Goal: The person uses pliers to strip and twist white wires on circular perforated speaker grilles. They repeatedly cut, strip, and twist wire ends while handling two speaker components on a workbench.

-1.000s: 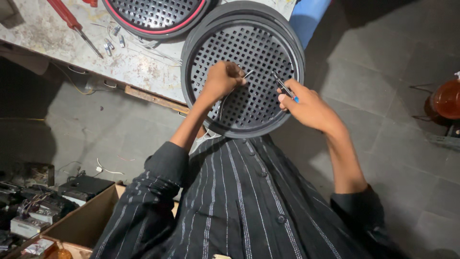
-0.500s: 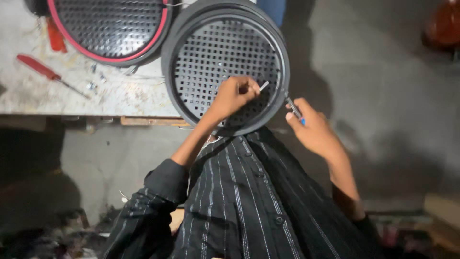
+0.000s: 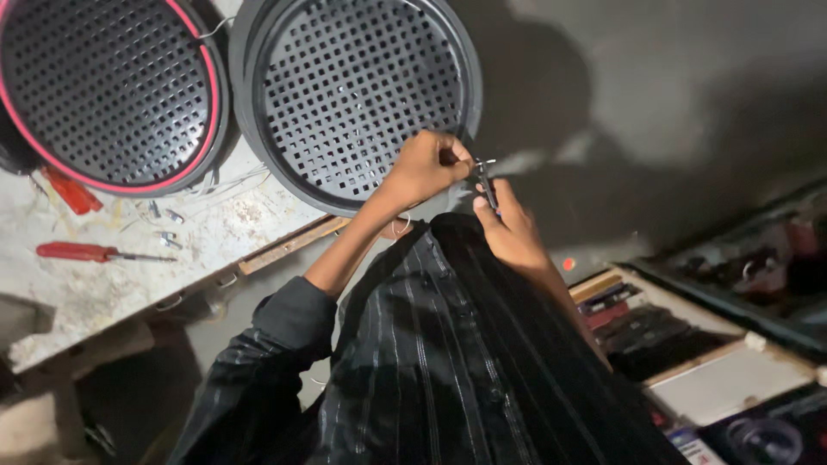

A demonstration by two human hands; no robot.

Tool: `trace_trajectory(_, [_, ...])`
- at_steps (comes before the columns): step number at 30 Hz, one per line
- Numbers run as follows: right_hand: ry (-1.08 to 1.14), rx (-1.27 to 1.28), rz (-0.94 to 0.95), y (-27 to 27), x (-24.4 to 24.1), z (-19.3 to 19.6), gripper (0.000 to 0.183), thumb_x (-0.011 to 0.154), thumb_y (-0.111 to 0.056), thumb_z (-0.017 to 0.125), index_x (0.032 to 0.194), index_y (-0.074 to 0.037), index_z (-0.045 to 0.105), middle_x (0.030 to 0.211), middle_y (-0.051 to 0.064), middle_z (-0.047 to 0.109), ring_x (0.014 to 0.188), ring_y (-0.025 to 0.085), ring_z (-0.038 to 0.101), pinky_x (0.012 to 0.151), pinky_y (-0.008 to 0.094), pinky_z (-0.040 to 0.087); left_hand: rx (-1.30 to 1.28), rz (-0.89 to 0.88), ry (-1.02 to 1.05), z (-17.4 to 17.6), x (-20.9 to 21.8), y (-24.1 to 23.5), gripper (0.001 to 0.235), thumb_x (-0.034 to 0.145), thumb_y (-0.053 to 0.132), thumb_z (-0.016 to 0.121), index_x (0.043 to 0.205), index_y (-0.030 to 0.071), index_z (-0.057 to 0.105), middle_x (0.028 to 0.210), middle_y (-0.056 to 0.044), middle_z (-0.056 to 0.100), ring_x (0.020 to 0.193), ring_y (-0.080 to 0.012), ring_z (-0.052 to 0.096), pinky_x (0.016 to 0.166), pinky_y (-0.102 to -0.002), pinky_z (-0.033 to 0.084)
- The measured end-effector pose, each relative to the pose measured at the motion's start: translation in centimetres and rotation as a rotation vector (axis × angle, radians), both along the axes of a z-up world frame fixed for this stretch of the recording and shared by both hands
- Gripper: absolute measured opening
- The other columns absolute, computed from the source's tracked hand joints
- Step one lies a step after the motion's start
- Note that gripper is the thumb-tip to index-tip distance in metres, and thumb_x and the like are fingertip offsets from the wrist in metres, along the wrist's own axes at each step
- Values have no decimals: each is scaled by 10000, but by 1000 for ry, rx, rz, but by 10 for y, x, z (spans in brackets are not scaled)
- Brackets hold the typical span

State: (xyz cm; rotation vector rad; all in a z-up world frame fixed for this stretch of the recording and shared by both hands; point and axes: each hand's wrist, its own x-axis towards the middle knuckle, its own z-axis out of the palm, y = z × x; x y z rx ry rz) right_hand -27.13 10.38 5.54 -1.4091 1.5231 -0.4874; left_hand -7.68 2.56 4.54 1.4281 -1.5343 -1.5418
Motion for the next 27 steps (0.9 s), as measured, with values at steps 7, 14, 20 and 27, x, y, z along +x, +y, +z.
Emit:
trace_trajectory(7, [-138, 85, -259, 27, 21, -14, 239, 1044, -280, 549, 1123, -54, 557, 801, 105, 645, 717, 195, 658, 677, 354, 543, -123, -147, -85, -4, 1, 4, 143, 781, 131, 773, 874, 24, 781, 793, -79, 777, 746, -107, 745, 722, -284, 577])
trace_trajectory(14, [-426, -165, -631, -3, 1, 3, 159, 1016, -89, 549, 1165, -34, 551, 853, 6, 592, 741, 104, 598, 652, 269, 518, -93, -31, 205, -9, 14, -4, 78, 907, 66, 723, 921, -7, 746, 843, -18, 732, 802, -84, 663, 768, -258, 537])
trace_trajectory(20, [-408, -504, -123, -65, 44, 22, 276, 978, 38, 709, 1209, -21, 570, 983, 50, 688, 911, 122, 656, 864, 275, 550, -43, 210, 387, -6, 48, -17, 51, 948, 40, 681, 936, -8, 692, 836, 13, 672, 764, -53, 597, 695, -218, 479])
trace_trajectory(27, [-370, -520, 343, -137, 112, 38, 307, 907, 41, 718, 1170, -31, 578, 931, 53, 705, 867, 123, 700, 818, 286, 563, -2, 480, 496, 9, 92, -15, 93, 939, 73, 653, 907, -8, 683, 760, -36, 697, 654, -89, 636, 634, -242, 528])
